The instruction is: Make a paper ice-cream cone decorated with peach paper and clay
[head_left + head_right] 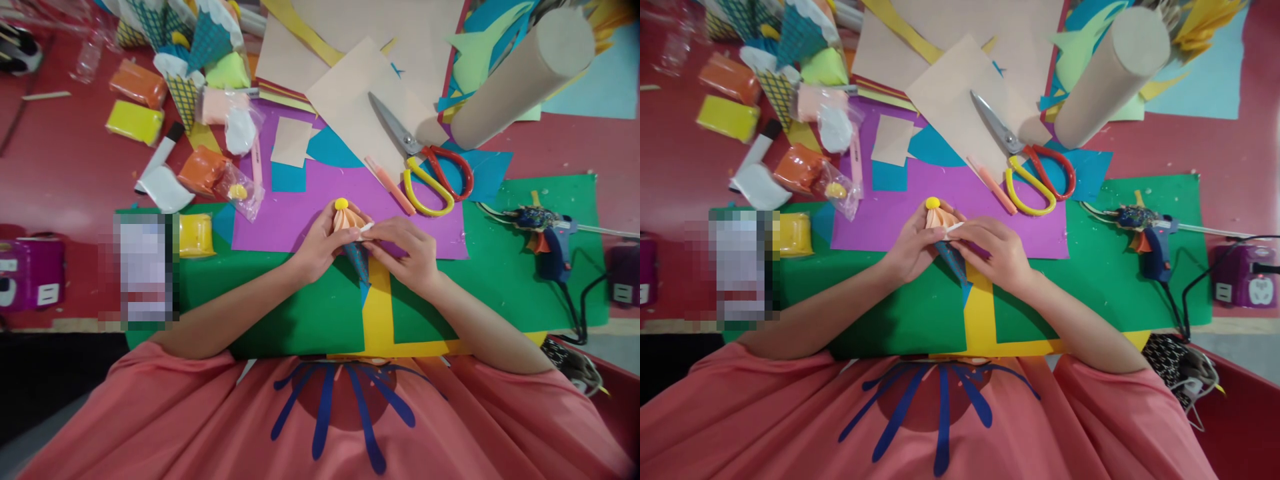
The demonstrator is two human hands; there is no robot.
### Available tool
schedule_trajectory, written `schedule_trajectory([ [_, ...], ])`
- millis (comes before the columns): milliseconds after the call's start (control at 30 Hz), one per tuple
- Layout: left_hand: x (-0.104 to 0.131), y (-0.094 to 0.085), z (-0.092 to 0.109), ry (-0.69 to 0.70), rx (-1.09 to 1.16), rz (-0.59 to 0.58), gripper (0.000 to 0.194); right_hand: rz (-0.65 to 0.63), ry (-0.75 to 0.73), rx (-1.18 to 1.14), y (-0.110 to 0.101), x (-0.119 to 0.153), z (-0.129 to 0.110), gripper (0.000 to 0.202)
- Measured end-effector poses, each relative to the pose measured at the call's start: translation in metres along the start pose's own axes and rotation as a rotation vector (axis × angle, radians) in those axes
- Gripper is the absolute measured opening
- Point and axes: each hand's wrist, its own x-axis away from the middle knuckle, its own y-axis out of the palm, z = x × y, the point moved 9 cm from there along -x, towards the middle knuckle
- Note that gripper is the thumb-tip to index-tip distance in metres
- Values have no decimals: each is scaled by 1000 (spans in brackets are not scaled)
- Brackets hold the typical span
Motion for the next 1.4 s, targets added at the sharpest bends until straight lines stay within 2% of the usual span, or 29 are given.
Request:
schedule_trajectory([
  [200,-2,-6,-4,-46,94,36,48,31,5,17,-3,-1,-1,9],
  [567,-2,-2,-8,-78,133,-36,51,73,68,29,-10,-4,5,5],
  [833,-1,1,-7,-79,135,-75,49,84,91,-52,-9,-5,7,7],
  [1033,-2,6,-3,-54,104,-109,52,113,91,-75,-13,-4,8,7],
  [1167,-3,1,-3,-59,86,-51,50,121,93,-79,-15,-5,8,7],
  [1300,-3,-4,2,5,29,24,50,115,88,-50,-14,-5,8,9],
  [1400,-2,-1,5,67,-37,-25,53,101,67,-4,-12,-4,6,11],
])
